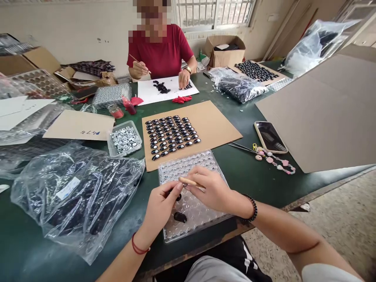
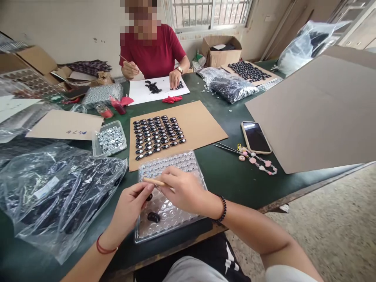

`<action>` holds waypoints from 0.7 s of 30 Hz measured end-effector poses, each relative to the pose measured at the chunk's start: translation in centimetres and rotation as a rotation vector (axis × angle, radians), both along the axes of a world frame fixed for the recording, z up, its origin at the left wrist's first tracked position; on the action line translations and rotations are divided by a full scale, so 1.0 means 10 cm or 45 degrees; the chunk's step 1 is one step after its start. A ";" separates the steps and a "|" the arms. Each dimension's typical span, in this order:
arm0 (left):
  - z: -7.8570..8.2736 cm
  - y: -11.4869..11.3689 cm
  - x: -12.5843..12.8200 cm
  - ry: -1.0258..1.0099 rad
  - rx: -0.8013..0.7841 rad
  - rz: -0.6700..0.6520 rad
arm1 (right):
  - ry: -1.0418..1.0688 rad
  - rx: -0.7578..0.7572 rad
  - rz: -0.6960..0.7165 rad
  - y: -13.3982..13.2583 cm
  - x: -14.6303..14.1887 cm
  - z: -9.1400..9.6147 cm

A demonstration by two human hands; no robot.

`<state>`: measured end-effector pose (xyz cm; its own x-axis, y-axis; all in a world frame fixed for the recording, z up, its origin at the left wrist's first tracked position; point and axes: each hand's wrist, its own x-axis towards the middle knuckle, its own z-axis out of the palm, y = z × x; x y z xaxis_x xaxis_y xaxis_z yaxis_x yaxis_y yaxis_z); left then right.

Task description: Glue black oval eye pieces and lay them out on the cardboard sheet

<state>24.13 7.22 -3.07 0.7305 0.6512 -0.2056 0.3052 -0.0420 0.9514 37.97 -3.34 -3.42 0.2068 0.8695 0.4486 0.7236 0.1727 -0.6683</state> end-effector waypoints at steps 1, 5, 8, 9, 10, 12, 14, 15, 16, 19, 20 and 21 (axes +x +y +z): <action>0.01 -0.01 0.00 0.005 -0.008 -0.007 | -0.032 0.021 -0.013 -0.01 -0.01 -0.01; 0.02 -0.03 -0.01 0.009 -0.079 -0.007 | -0.078 0.113 -0.046 -0.01 -0.03 -0.01; 0.04 -0.03 -0.01 0.013 -0.078 0.001 | 0.034 0.102 -0.104 0.00 0.16 0.06; 0.05 -0.03 -0.01 0.007 -0.064 0.006 | 0.062 0.075 -0.211 -0.01 0.29 0.09; 0.05 -0.02 -0.01 -0.007 -0.052 0.013 | 0.090 -0.001 -0.374 -0.02 0.45 0.12; 0.05 -0.02 -0.01 -0.046 -0.050 0.026 | 0.158 -0.116 -0.712 -0.09 0.84 0.14; 0.03 -0.01 0.00 -0.097 -0.092 0.032 | 0.181 -0.129 -0.988 -0.19 1.26 0.10; 0.02 -0.01 0.00 -0.130 -0.131 0.042 | 0.125 -0.182 -1.075 -0.25 1.44 0.05; 0.01 -0.01 0.00 -0.169 -0.175 0.058 | 0.062 -0.282 -1.105 -0.30 1.61 -0.01; -0.03 0.02 0.01 -0.285 -0.308 0.143 | 0.025 -0.520 -1.057 -0.44 1.92 -0.22; -0.03 0.04 0.01 -0.314 -0.338 0.172 | 0.030 -0.544 -1.051 -0.47 1.97 -0.28; -0.03 0.06 0.01 -0.335 -0.360 0.196 | 0.032 -0.543 -1.053 -0.50 2.00 -0.32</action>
